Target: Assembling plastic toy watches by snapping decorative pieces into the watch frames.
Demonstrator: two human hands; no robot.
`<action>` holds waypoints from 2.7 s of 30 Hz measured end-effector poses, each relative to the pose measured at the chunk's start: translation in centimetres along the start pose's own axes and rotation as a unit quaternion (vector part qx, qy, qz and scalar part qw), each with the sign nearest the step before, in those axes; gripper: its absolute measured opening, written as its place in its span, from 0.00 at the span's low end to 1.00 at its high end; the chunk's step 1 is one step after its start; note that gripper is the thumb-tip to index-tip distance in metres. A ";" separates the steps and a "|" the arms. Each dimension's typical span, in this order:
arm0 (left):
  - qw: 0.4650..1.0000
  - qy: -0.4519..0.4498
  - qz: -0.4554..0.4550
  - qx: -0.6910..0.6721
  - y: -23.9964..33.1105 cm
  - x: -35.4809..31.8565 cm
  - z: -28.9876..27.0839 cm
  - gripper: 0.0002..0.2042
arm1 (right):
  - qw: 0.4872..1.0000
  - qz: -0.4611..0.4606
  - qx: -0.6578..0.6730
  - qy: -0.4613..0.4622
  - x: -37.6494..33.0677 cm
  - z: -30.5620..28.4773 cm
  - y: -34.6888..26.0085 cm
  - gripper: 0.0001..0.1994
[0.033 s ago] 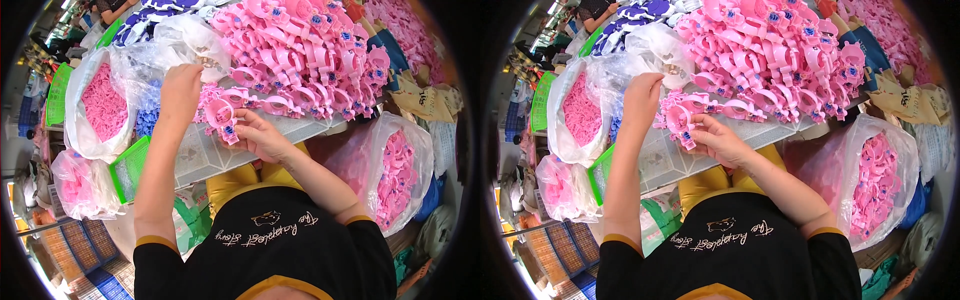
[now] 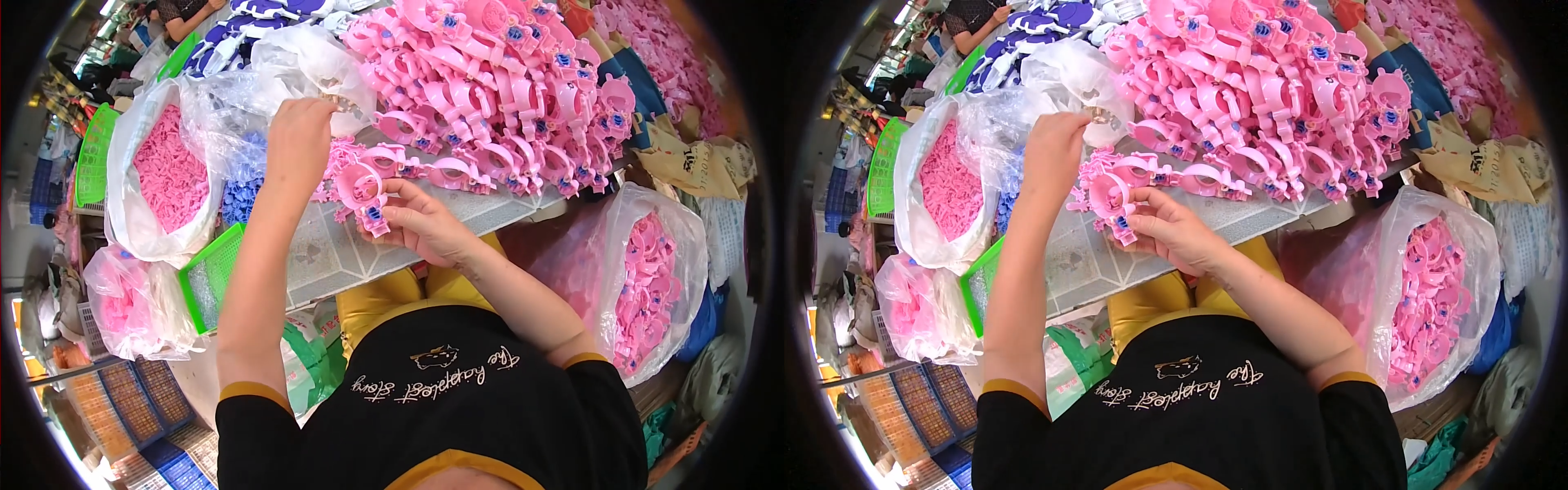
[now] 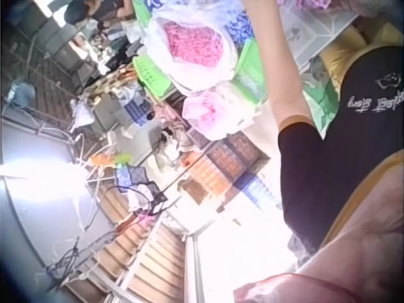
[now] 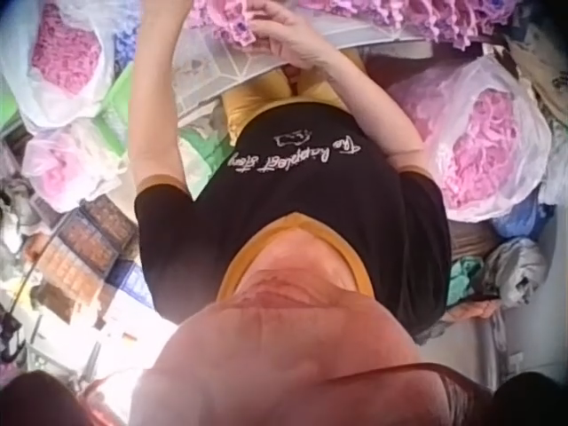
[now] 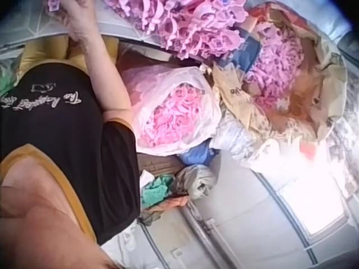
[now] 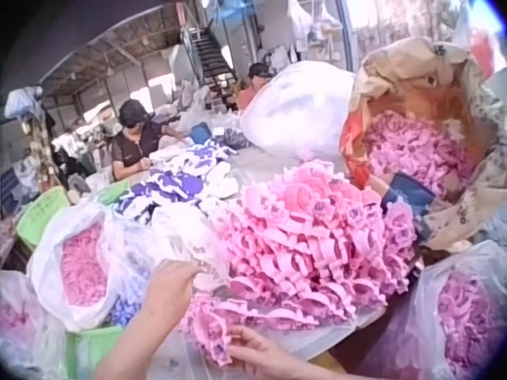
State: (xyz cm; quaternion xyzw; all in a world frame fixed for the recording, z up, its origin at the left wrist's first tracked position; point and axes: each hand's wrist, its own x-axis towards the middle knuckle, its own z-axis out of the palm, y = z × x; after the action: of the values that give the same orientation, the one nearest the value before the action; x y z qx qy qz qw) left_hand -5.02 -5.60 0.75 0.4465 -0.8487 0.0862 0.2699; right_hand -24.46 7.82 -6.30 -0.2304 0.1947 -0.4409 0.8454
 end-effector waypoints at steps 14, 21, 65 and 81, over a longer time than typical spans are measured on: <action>0.980 -0.181 -0.080 0.003 -3.9 2.8 4.4 0.09 | 1.000 0.003 0.013 0.006 0.1 -0.5 0.6 0.19; 0.948 -0.094 -0.124 -0.278 3.4 -2.4 -5.0 0.12 | 0.999 0.005 0.028 0.018 0.0 -0.1 -0.2 0.21; 0.989 0.051 -0.126 -0.057 -0.2 -9.0 -9.5 0.09 | 0.999 0.030 -0.030 0.028 -1.1 0.7 0.1 0.20; 0.911 -0.160 -0.363 0.114 -22.8 -11.9 -8.2 0.14 | 0.978 0.005 -0.172 0.121 -2.8 2.3 -1.5 0.13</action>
State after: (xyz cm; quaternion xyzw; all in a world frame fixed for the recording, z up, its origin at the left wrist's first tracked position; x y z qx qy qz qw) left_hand 21.85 -7.33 -0.90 0.7595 -0.6442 0.0058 0.0903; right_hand -25.70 9.95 -3.23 -0.3160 0.3697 -0.4212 0.7656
